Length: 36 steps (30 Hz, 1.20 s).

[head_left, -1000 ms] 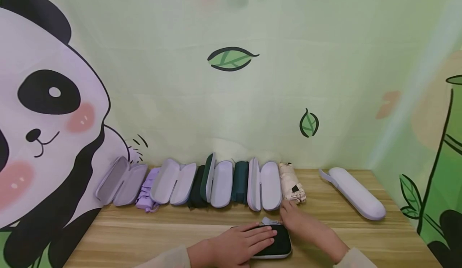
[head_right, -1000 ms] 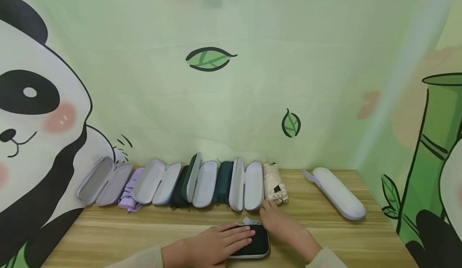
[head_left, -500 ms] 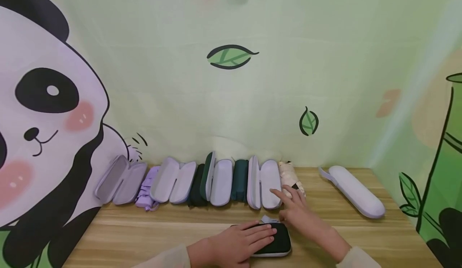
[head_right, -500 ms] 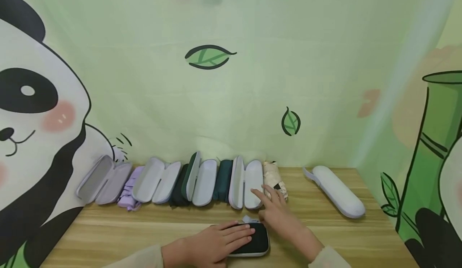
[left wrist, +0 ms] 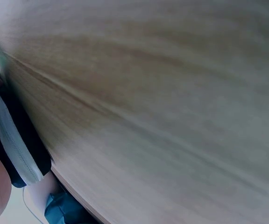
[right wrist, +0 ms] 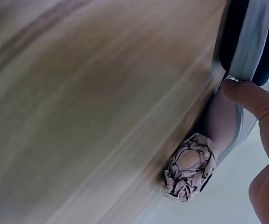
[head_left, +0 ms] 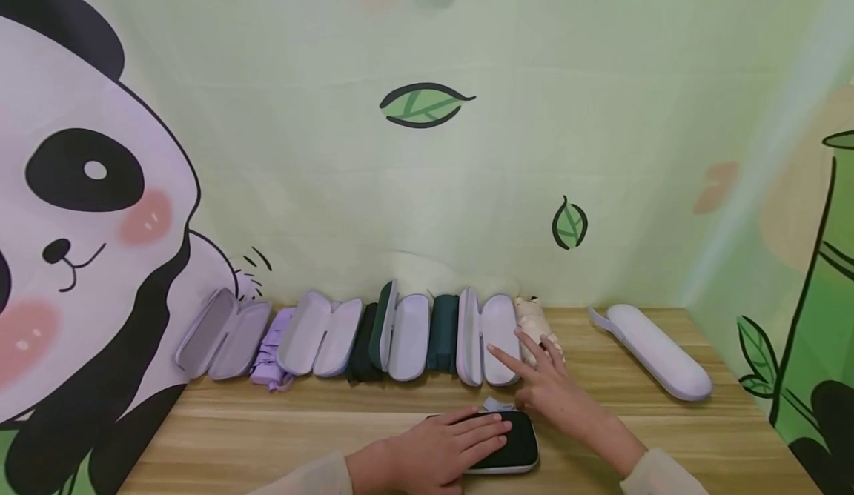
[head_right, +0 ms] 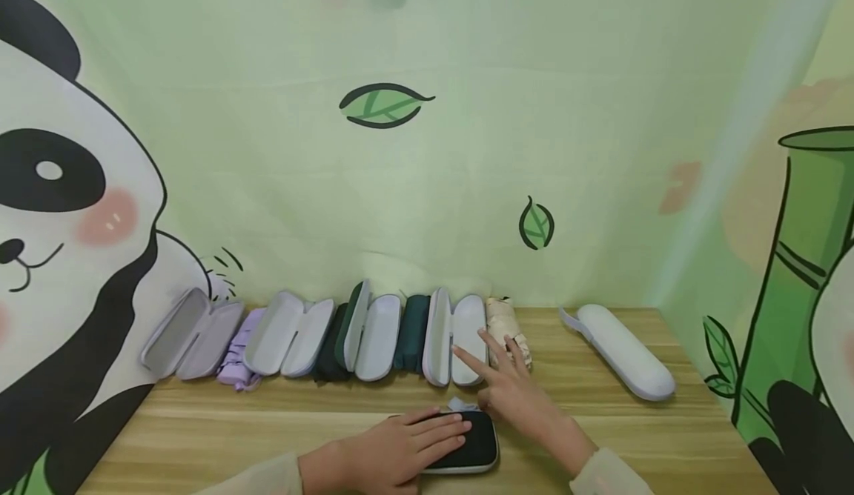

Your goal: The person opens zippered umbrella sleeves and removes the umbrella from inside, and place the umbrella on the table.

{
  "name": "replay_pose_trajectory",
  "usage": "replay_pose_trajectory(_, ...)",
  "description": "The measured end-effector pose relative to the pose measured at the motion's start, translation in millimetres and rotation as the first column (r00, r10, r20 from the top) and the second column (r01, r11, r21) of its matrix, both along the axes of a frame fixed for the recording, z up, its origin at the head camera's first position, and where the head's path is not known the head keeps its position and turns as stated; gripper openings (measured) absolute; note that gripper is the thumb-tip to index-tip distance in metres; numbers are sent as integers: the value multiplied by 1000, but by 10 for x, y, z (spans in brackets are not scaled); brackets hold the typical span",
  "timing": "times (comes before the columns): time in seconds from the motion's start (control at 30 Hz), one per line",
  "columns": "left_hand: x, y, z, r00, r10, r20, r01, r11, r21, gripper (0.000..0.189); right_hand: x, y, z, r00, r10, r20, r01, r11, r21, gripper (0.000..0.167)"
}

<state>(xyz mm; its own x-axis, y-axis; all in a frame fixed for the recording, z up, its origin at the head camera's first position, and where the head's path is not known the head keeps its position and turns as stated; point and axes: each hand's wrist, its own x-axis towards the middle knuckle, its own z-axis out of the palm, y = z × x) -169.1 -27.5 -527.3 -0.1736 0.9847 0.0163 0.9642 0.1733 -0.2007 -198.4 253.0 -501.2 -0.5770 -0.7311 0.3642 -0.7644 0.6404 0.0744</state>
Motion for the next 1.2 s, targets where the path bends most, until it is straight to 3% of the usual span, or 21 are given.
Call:
replay_pose_trajectory(0.33, 1, -6, 12, 1000, -5, -11, 6, 1000, 15, 81, 3, 81, -102, 1000, 2, -14, -3, 999, -46, 14)
replay_pose_trajectory(0.63, -4, 28, 14, 1000, -2, 21, 1, 999, 38, 80, 60, 161, -128, 1000, -10, -17, 9, 997, -75, 15)
replay_pose_trajectory(0.9, 19, 2, -1, 1000, -2, -24, 4, 998, 59, 75, 60, 124, -132, 1000, 10, -9, -11, 990, -140, 18)
replay_pose_trajectory(1.2, 12, 24, -19, 1000, 5, 0, -5, 998, 57, 77, 32, 109, -73, 1000, 20, 11, -19, 999, -34, 13)
